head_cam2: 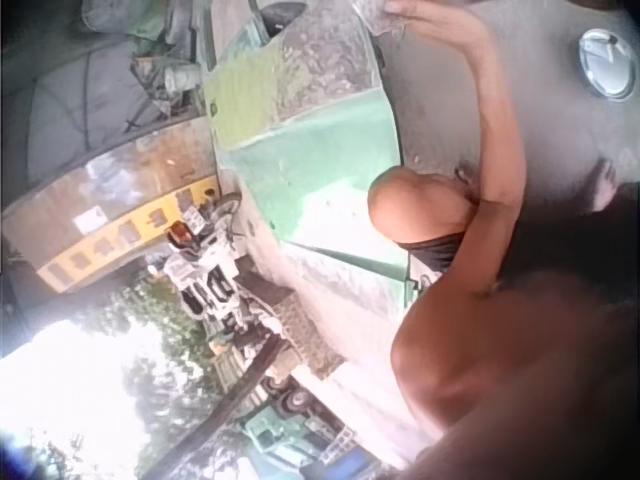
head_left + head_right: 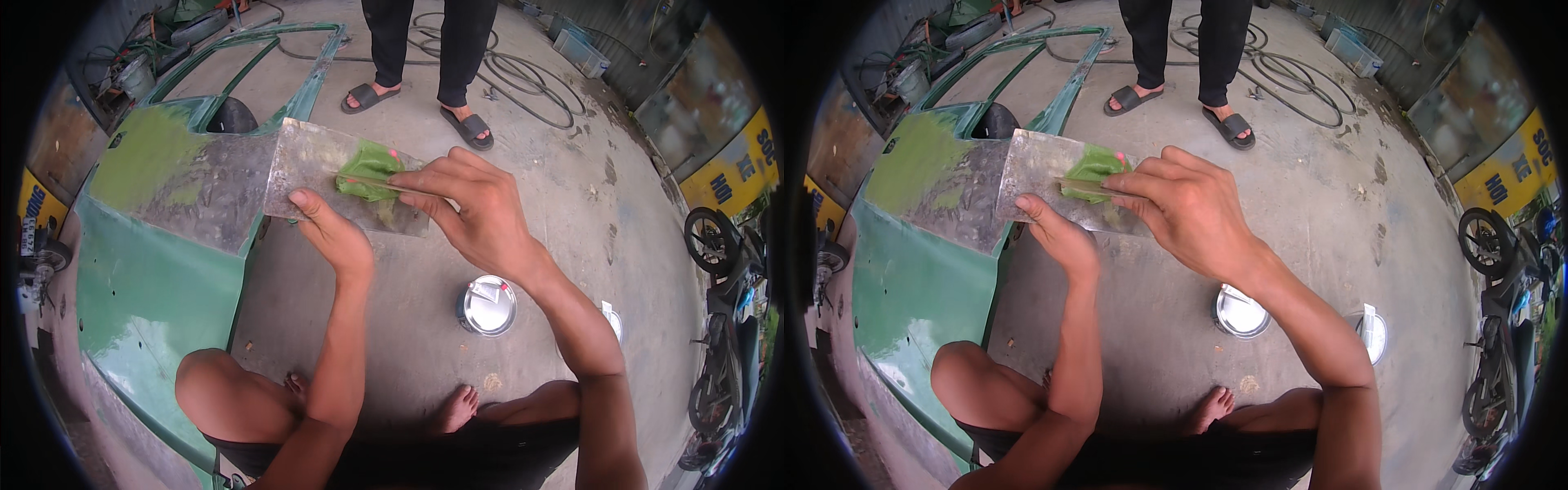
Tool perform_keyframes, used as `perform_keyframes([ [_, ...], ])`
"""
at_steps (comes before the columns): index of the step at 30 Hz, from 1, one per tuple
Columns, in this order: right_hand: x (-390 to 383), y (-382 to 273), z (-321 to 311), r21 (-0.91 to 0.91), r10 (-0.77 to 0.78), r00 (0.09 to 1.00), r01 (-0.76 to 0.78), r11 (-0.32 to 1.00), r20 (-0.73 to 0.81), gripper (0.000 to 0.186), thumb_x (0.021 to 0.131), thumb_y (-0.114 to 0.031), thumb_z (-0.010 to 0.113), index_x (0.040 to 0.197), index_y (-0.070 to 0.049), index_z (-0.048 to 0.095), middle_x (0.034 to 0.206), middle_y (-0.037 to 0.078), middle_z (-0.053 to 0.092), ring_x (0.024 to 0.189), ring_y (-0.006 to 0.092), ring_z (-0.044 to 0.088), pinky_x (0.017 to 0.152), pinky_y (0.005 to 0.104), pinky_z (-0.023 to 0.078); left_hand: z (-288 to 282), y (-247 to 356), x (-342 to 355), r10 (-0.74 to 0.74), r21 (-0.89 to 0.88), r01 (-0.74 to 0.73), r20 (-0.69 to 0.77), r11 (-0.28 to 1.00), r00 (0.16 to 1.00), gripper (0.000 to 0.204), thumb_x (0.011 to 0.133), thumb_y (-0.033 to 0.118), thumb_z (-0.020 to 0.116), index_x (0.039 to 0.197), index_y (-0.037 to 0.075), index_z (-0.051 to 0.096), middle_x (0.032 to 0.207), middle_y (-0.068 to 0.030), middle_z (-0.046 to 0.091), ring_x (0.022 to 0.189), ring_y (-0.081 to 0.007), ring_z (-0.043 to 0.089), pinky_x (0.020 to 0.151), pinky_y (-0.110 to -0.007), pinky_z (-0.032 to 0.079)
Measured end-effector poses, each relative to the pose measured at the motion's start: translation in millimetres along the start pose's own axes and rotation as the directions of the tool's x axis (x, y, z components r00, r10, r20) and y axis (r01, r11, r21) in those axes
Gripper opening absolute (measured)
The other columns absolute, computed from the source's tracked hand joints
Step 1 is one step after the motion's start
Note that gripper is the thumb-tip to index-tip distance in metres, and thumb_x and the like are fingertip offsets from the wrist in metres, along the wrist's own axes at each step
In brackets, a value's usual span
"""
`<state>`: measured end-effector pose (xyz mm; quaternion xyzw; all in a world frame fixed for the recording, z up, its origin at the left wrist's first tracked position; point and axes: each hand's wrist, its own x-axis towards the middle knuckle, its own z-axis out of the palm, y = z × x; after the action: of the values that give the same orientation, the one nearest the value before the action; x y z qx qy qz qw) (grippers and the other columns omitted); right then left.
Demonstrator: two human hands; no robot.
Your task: The person applies green body filler to a vehicle door panel using metal spreaders and sands it with a sanding block. They repeatedly mix the filler between two metal spreaders before smoothing it over the damaged area of the door.
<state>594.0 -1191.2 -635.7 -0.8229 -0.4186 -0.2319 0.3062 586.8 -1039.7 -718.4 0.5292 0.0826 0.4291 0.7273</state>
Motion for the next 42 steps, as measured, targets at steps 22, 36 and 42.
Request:
perform_keyframes([
  [22, -11, 59, -64, 0.361, 0.537, 0.822, -0.566, 0.741, 0.187, 0.042, 0.093, -0.038, 0.067, 0.105, 0.002, 0.068, 0.084, 0.011, 0.072, 0.073, 0.0160, 0.068, 0.071, 0.0303, 0.055, -11, 17, 44, -0.307, -0.540, 0.364, 0.196, 0.759, 0.931, 0.063, 0.102, 0.050, 0.043, 0.143, 0.002, 0.037, 0.139, -0.0145, 0.049, 0.126, -0.0284, 0.053, 0.101, -0.045, 0.050],
  [36, 24, 56, -67, 0.871, 0.676, 0.651, -0.047, 0.489, -0.345, 0.049, 0.090, -0.027, 0.071, 0.124, 0.001, 0.052, 0.110, 0.012, 0.066, 0.096, 0.0197, 0.068, 0.085, 0.0348, 0.056, 6, 50, -15, -0.165, 0.236, -0.027, 0.751, 0.971, 0.639, 0.058, 0.101, 0.047, 0.051, 0.133, -0.002, 0.050, 0.126, -0.0124, 0.057, 0.114, -0.0195, 0.056, 0.092, -0.037, 0.051],
  [42, 6, 22, -47, 0.709, 0.560, 0.727, -0.144, 0.690, -0.397, 0.047, 0.095, -0.029, 0.066, 0.127, 0.003, 0.052, 0.114, 0.013, 0.065, 0.094, 0.0174, 0.066, 0.086, 0.0311, 0.053, 19, 49, -5, -0.237, -0.420, 0.394, 0.379, 0.817, 0.895, 0.050, 0.102, 0.033, 0.052, 0.136, -0.003, 0.045, 0.130, -0.0143, 0.054, 0.116, -0.0226, 0.058, 0.096, -0.039, 0.051],
])
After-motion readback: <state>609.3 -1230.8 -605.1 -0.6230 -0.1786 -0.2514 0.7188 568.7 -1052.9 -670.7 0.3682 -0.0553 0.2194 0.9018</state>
